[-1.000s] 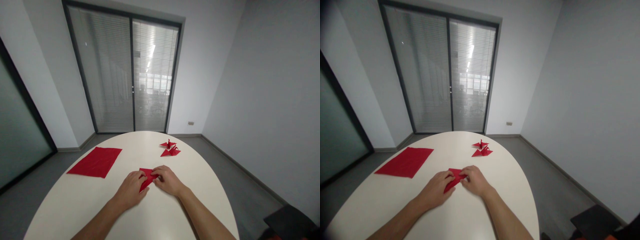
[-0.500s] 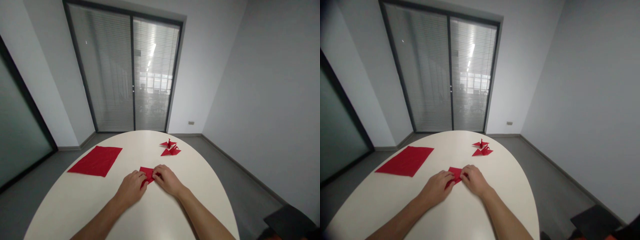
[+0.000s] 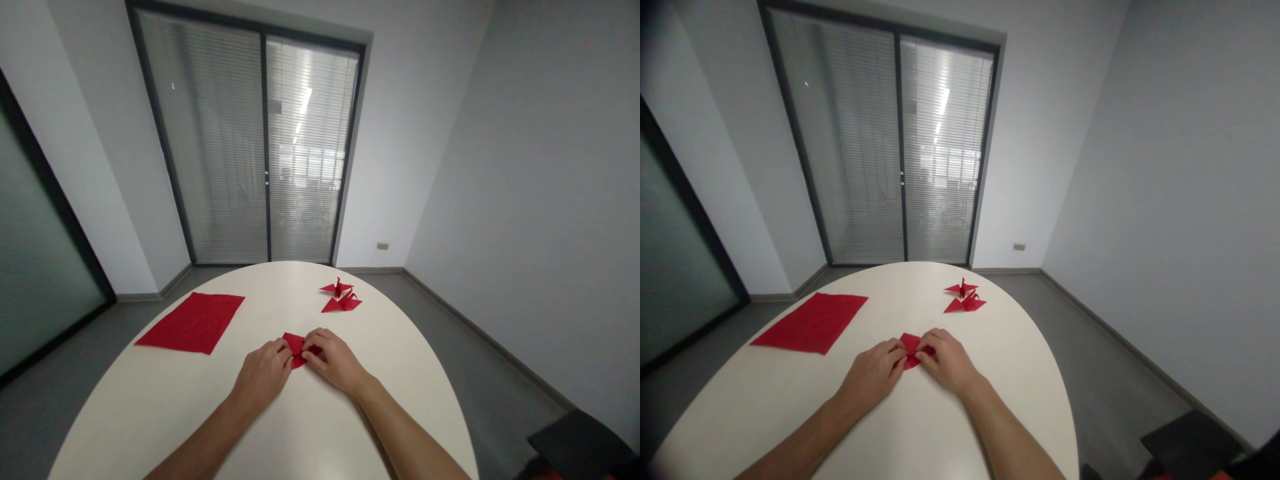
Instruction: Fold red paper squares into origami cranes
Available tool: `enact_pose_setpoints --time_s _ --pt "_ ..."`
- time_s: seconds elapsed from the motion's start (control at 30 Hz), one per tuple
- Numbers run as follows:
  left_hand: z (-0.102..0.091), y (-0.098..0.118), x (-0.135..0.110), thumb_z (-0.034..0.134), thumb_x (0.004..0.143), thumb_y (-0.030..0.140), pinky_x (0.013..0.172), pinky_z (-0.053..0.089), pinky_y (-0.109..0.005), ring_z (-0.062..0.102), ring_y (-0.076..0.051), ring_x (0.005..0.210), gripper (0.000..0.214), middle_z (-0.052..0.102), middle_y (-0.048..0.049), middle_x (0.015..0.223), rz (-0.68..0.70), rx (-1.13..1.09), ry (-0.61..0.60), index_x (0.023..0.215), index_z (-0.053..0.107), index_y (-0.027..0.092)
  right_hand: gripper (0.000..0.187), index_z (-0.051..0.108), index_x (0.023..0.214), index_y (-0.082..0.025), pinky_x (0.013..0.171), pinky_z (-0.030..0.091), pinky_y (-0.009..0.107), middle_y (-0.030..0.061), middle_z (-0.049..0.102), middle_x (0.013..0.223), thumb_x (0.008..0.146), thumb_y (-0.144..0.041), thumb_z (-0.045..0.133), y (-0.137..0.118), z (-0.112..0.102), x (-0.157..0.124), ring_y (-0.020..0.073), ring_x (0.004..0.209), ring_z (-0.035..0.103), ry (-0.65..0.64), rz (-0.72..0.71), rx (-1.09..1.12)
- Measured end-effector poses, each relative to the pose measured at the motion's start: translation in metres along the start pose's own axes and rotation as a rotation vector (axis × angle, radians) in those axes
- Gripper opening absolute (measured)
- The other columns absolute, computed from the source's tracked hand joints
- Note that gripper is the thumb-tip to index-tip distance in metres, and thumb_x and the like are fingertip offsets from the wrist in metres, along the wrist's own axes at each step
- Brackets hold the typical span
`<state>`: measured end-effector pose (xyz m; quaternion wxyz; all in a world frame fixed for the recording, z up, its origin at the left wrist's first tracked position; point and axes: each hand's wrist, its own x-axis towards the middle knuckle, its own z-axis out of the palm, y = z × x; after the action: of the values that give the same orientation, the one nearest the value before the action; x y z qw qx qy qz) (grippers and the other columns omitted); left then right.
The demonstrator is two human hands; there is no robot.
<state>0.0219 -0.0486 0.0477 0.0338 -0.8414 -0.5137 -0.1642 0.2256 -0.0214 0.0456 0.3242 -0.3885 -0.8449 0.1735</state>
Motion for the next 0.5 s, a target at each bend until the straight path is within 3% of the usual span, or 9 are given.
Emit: enact_pose_setpoints --time_s 0.23,0.5 --pt "-0.0013 -0.0003 0.0017 0.048 0.094 0.013 0.076 0.05 -0.03 0.065 -0.02 0.088 0.02 0.068 -0.0044 0.097 -0.013 0.033 0.033 0.094 0.067 0.02 0.029 0.067 0.097 -0.024 0.086 0.047 0.032 0.0021 0.067 0.103 0.077 -0.003 0.066 0.0005 0.0029 0.0001 0.019 0.096 0.06 0.026 0.002 0.029" --pt "0.0009 -0.0018 0.0027 0.049 0.095 0.014 0.075 0.05 -0.029 0.068 -0.02 0.091 0.022 0.072 -0.0048 0.103 -0.078 0.049 0.06 0.105 0.067 0.021 0.04 0.064 0.106 -0.023 0.09 0.048 0.033 0.0036 0.066 0.105 0.074 0.001 0.06 0.004 0.0053 -0.0006 0.0199 0.1 0.06 0.11 0.02 0.112"
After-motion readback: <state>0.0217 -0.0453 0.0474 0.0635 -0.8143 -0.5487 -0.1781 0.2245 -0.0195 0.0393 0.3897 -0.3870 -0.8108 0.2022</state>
